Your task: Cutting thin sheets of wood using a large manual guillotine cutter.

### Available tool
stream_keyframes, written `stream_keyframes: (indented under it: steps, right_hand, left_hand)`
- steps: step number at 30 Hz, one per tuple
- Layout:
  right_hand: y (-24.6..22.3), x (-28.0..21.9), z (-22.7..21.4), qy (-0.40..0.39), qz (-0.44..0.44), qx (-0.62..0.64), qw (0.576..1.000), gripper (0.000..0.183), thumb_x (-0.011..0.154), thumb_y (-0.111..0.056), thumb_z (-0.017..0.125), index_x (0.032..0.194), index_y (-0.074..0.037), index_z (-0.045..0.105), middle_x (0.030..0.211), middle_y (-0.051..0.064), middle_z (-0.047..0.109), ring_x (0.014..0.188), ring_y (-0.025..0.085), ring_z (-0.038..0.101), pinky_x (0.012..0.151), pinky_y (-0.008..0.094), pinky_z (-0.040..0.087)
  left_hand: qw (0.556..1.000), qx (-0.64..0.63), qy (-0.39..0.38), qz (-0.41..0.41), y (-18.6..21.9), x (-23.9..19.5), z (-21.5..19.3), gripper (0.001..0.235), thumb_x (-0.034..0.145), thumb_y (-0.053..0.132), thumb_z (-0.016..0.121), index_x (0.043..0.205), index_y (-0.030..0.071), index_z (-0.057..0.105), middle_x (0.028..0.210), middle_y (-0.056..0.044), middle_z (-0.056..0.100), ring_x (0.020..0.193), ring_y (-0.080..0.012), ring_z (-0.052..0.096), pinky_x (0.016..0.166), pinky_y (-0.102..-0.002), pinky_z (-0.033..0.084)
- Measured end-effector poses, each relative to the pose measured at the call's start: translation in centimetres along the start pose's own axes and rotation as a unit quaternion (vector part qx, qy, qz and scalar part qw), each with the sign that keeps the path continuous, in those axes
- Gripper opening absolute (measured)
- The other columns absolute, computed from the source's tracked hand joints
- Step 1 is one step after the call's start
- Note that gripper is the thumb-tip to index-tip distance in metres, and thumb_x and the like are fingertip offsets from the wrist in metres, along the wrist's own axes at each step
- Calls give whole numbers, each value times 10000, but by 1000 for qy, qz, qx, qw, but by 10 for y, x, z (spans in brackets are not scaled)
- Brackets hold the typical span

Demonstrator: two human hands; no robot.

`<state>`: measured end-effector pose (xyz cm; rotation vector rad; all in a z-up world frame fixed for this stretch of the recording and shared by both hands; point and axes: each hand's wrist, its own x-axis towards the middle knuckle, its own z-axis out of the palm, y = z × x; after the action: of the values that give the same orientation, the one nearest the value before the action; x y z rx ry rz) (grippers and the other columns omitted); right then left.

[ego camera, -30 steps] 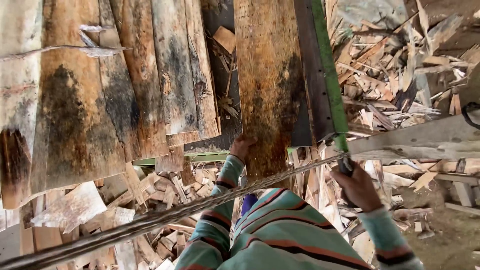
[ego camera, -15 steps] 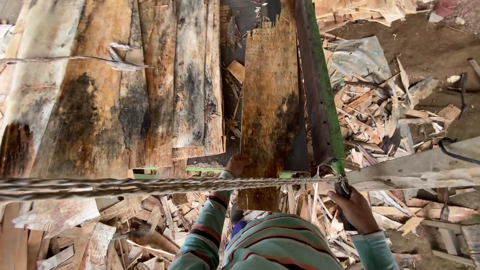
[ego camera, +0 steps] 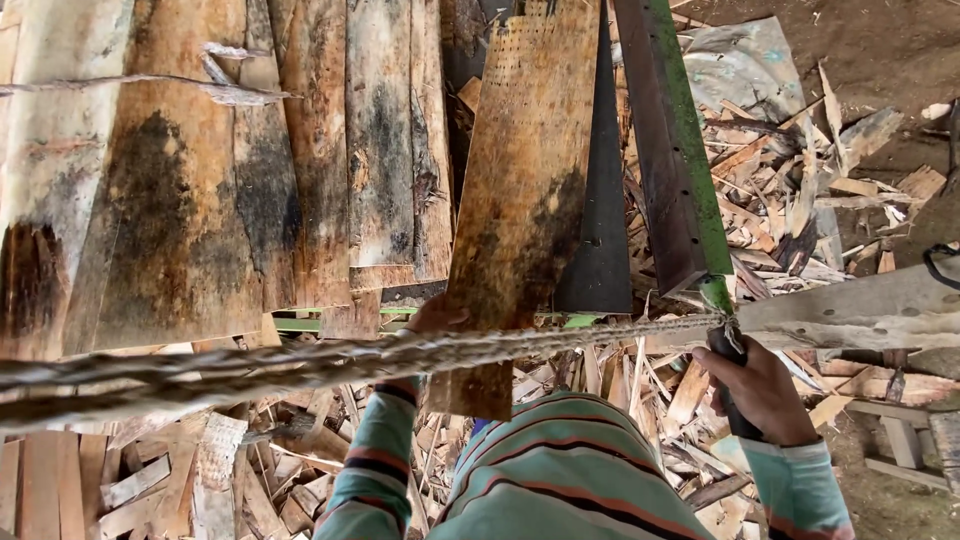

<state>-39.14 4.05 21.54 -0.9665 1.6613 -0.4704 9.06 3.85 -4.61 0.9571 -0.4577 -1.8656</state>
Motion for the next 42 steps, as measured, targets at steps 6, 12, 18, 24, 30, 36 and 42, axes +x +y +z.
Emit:
stream_keyframes:
  steps: [6,12,18,24,30,36,42]
  right_hand:
    - [19,13,3,3,-3,10,1000,331,892,-273,727,973,26,611,630,103,566,478,221,559,430,409,478]
    - [18,13,-1,-2,12,12,1000,354,902,-300,723,968,30,612,643,108,563,478,224,564,429,401,467]
    - [28,19,-2,0,0,17,1000,342,903,-299,715,942,25,613,645,99,548,468,229,556,429,408,458]
    - [27,31,-6,-22,7,46,999,368,893,-299,717,927,58,631,636,109,552,457,239,550,423,413,461]
    - [13,14,-4,-10,26,9,1000,360,896,-309,714,942,38,629,623,127,542,460,254,566,428,422,476]
    - [9,10,-4,-20,-3,27,999,386,894,-310,734,927,56,614,622,123,539,441,255,553,415,425,465]
    - [-1,-5,-3,-40,-41,38,998,322,835,-274,729,926,-32,537,617,64,498,432,219,529,391,410,461]
  left_hand:
    - [998,-20,45,-35,-37,-60,-26,507,886,350,669,1274,24,639,1194,-119,708,1058,-308,652,941,-499,539]
    - [992,-36,88,-87,-99,-97,-70,619,906,501,576,1275,8,642,1209,-159,699,1039,-342,639,907,-517,524]
    - [981,-57,126,-133,-133,-110,-58,764,927,651,481,1277,-8,645,1225,-199,691,1019,-375,627,873,-535,509]
    - [936,-270,224,-26,-109,-70,64,457,979,465,603,1306,146,591,1351,-122,677,1317,-383,583,1144,-547,451]
    - [864,-357,250,254,-121,-51,16,313,1033,227,611,1247,1,647,1274,-166,696,1219,-327,640,1107,-479,511]
    - [861,-42,392,320,-29,-178,65,328,974,145,640,1270,9,672,1251,-139,729,1145,-280,691,1013,-416,572]
    - [824,252,324,392,25,-248,6,59,991,105,792,1036,99,754,986,-92,755,921,-202,705,934,-375,610]
